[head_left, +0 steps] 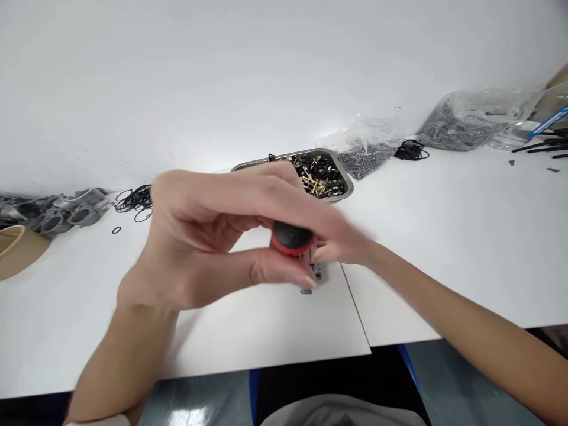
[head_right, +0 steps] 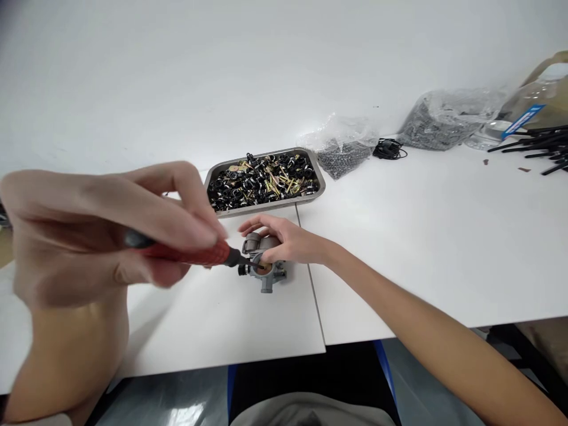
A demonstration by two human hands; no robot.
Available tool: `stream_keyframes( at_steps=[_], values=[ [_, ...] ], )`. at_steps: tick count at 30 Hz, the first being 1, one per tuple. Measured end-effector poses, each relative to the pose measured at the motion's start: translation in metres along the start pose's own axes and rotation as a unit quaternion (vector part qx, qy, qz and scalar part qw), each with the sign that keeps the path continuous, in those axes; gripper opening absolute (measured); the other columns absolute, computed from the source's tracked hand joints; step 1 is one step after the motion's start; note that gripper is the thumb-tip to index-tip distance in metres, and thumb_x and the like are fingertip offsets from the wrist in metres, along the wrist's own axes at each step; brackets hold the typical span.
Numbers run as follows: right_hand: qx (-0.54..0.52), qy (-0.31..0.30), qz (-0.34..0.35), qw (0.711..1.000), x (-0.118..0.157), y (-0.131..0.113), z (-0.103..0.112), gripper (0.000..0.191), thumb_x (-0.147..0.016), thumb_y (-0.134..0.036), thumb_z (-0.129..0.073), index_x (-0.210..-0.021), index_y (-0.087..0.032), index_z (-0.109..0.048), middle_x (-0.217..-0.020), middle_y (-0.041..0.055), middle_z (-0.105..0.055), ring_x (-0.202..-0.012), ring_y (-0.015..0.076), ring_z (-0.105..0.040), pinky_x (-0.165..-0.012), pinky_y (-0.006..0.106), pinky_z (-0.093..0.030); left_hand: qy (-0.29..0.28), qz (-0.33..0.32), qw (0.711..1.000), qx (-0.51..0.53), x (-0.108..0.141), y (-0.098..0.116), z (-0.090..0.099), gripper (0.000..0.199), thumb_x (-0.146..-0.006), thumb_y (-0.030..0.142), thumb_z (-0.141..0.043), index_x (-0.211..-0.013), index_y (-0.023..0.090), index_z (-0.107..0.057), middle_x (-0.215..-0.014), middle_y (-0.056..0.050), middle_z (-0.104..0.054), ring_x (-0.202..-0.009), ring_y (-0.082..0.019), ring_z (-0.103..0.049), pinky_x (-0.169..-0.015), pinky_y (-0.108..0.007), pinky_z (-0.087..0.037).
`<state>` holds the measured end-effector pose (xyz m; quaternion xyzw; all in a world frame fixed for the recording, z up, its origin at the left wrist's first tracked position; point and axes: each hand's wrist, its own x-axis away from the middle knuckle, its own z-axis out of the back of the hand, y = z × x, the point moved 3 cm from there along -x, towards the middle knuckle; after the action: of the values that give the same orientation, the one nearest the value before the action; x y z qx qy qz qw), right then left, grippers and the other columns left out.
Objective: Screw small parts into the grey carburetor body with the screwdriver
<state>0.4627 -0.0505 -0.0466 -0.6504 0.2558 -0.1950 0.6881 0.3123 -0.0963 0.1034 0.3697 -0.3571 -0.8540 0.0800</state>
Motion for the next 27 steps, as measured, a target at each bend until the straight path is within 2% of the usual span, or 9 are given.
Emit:
stream_keyframes(
  at_steps=[4, 8, 10, 13, 15, 17, 20, 24, 27],
  values=[
    [-0.040, -0.021, -0.013, 0.999, 0.000, 0.002, 0.000, 0.057, -0.076, -0.024, -0.075, -0.128, -0.018, -0.051, -0.107, 0.0083, -0.065, -0.096, 0.0224, -0.067, -0.080, 0.036, -0.058, -0.003, 0.064, 0.996, 0.058, -0.002, -0.004, 0.000, 0.035, -0.099, 0.026, -0.043, -0.115, 0.002, -0.064, -0.093, -0.011, -0.067, -0.082, -0.018, -0.066, -0.053, -0.028, -0.055],
    [-0.039, -0.014, -0.009, 0.999, 0.000, 0.001, 0.000, 0.058, -0.076, -0.022, -0.074, -0.129, -0.019, -0.050, -0.108, 0.0084, -0.064, -0.097, 0.0225, -0.066, -0.084, 0.038, -0.057, 0.022, 0.029, 0.999, 0.027, 0.000, -0.004, 0.001, 0.021, -0.083, 0.019, -0.072, -0.102, 0.010, -0.070, -0.087, -0.003, -0.068, -0.076, -0.013, -0.064, -0.061, -0.026, -0.056],
    [-0.039, -0.020, -0.011, 0.999, 0.000, 0.002, -0.002, 0.059, -0.077, -0.023, -0.073, -0.131, -0.019, -0.048, -0.107, 0.0081, -0.064, -0.096, 0.0221, -0.066, -0.084, 0.038, -0.057, 0.050, 0.056, 0.997, 0.023, 0.001, -0.005, 0.004, 0.030, -0.083, 0.011, -0.070, -0.113, 0.009, -0.068, -0.091, -0.004, -0.070, -0.081, -0.015, -0.067, -0.054, -0.022, -0.053],
    [-0.033, -0.029, -0.013, 0.999, 0.000, 0.006, -0.003, 0.059, -0.080, -0.023, -0.070, -0.133, -0.019, -0.045, -0.104, 0.0072, -0.064, -0.093, 0.0212, -0.067, -0.085, 0.039, -0.056, 0.017, 0.106, 0.994, 0.037, 0.001, -0.005, 0.004, 0.023, -0.091, 0.010, -0.056, -0.112, 0.007, -0.065, -0.092, -0.008, -0.068, -0.084, -0.019, -0.067, -0.049, -0.023, -0.050],
    [-0.009, -0.031, -0.002, 0.999, 0.000, 0.006, 0.000, 0.056, -0.081, -0.024, -0.068, -0.133, -0.019, -0.047, -0.108, 0.0081, -0.064, -0.100, 0.0224, -0.065, -0.090, 0.040, -0.054, -0.008, 0.084, 0.996, 0.035, -0.001, -0.004, 0.003, 0.013, -0.088, 0.014, -0.063, -0.099, 0.009, -0.066, -0.086, -0.006, -0.067, -0.082, -0.019, -0.065, -0.057, -0.027, -0.055],
    [0.026, -0.014, 0.037, 0.999, 0.001, -0.002, 0.008, 0.051, -0.081, -0.027, -0.069, -0.128, -0.019, -0.052, -0.120, 0.0100, -0.061, -0.114, 0.0254, -0.059, -0.096, 0.043, -0.051, 0.007, 0.065, 0.998, 0.025, -0.002, -0.005, 0.003, 0.019, -0.078, 0.013, -0.076, -0.095, 0.011, -0.067, -0.085, -0.005, -0.067, -0.081, -0.018, -0.065, -0.064, -0.029, -0.059],
    [0.060, 0.064, 0.131, 0.988, 0.008, -0.038, 0.023, 0.038, -0.082, -0.029, -0.070, -0.119, -0.020, -0.061, -0.123, 0.0090, -0.061, -0.116, 0.0248, -0.057, -0.094, 0.042, -0.051, 0.055, 0.108, 0.991, 0.062, -0.002, -0.009, 0.002, 0.034, -0.072, 0.008, -0.079, -0.104, 0.013, -0.068, -0.087, -0.006, -0.070, -0.076, -0.020, -0.070, -0.053, -0.027, -0.060],
    [0.142, 0.175, 0.260, 0.939, 0.027, -0.123, 0.023, 0.016, -0.088, -0.011, -0.061, -0.100, -0.019, -0.068, -0.095, 0.0023, -0.064, -0.084, 0.0139, -0.062, -0.075, 0.030, -0.053, 0.052, 0.175, 0.978, 0.106, 0.002, -0.009, 0.000, 0.025, -0.078, 0.011, -0.074, -0.102, 0.014, -0.069, -0.091, -0.009, -0.072, -0.076, -0.021, -0.072, -0.049, -0.024, -0.060],
    [0.320, 0.085, 0.257, 0.908, 0.032, -0.174, -0.001, 0.027, -0.089, -0.005, -0.056, -0.103, -0.023, -0.070, -0.096, 0.0008, -0.065, -0.088, 0.0143, -0.063, -0.074, 0.029, -0.054, 0.056, 0.185, 0.974, 0.116, 0.003, -0.009, 0.003, 0.027, -0.078, 0.010, -0.075, -0.103, 0.015, -0.068, -0.089, -0.007, -0.071, -0.076, -0.020, -0.072, -0.054, -0.022, -0.061]
  ],
)
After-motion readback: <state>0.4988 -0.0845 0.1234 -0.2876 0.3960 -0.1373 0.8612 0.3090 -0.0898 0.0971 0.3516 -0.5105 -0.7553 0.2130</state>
